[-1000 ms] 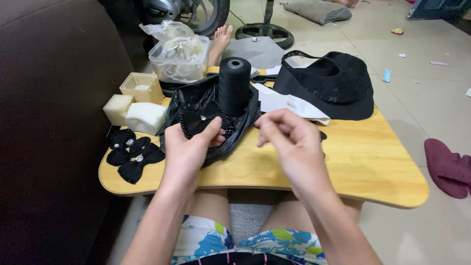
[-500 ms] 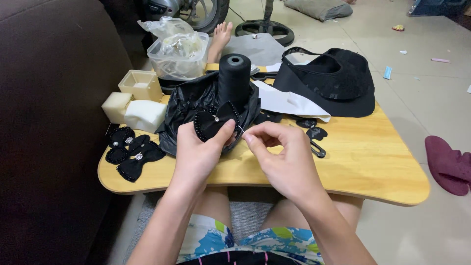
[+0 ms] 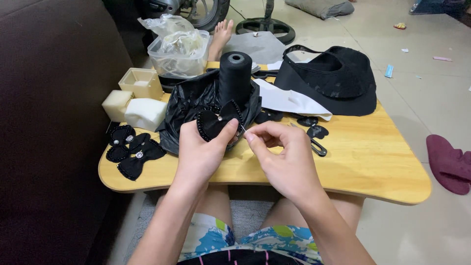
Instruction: Sewing small black decorative bows onto a black fabric component
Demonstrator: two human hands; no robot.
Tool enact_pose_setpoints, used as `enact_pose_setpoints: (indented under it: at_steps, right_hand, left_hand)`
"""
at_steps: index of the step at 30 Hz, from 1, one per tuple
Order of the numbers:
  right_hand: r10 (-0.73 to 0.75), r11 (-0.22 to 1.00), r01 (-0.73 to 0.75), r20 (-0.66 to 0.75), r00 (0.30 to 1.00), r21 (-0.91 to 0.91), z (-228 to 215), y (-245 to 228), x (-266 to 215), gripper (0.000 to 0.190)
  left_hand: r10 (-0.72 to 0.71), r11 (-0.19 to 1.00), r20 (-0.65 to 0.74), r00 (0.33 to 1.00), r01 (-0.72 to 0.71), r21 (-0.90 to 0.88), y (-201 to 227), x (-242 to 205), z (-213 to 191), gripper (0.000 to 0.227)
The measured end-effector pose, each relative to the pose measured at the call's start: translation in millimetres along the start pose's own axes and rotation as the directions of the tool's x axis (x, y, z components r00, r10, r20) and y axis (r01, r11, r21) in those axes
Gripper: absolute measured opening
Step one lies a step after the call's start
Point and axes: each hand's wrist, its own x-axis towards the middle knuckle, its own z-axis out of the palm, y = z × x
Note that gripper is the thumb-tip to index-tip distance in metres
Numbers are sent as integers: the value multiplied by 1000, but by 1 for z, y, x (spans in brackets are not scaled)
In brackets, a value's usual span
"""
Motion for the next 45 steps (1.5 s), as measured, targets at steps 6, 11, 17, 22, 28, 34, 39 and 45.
enact_pose_setpoints:
  at_steps: [6, 11, 17, 22, 28, 34, 39, 45]
  right_hand:
    - [5, 999, -5, 6, 1000, 34, 3, 3, 0, 13]
    - [4, 997, -4, 2, 1000, 73, 4, 2, -1, 10]
    - [93, 972, -84, -32, 995, 221, 7, 27, 1, 8]
    - [137, 955, -115, -64, 988, 273, 3, 26, 1, 28]
    - [-101, 995, 102, -154, 983, -3, -4, 8, 0, 9]
    - [-145, 981, 123, -150, 978, -147, -1, 11, -1, 6]
    - [-110, 989, 96, -120, 987, -112, 0, 22, 3, 9]
    - [-123, 989, 120, -34, 992, -91, 2, 16, -2, 11]
  left_hand:
    - [-28, 999, 22, 999, 29, -22, -10, 3, -3, 25]
    - [-150, 980, 49, 987, 155, -124, 8, -7, -4, 19]
    - [-197, 963, 142, 970, 219, -156, 2, -7, -4, 19]
    - [-116, 991, 159, 980, 124, -43, -3, -3, -7, 19]
    - [-6, 996, 157, 988, -7, 84, -6, -4, -5, 21]
    - [162, 966, 188, 969, -194, 170, -7, -11, -8, 28]
    - [172, 949, 247, 954, -228, 218, -1, -12, -9, 27]
    - [84, 959, 234, 969, -142, 244, 14, -14, -5, 31]
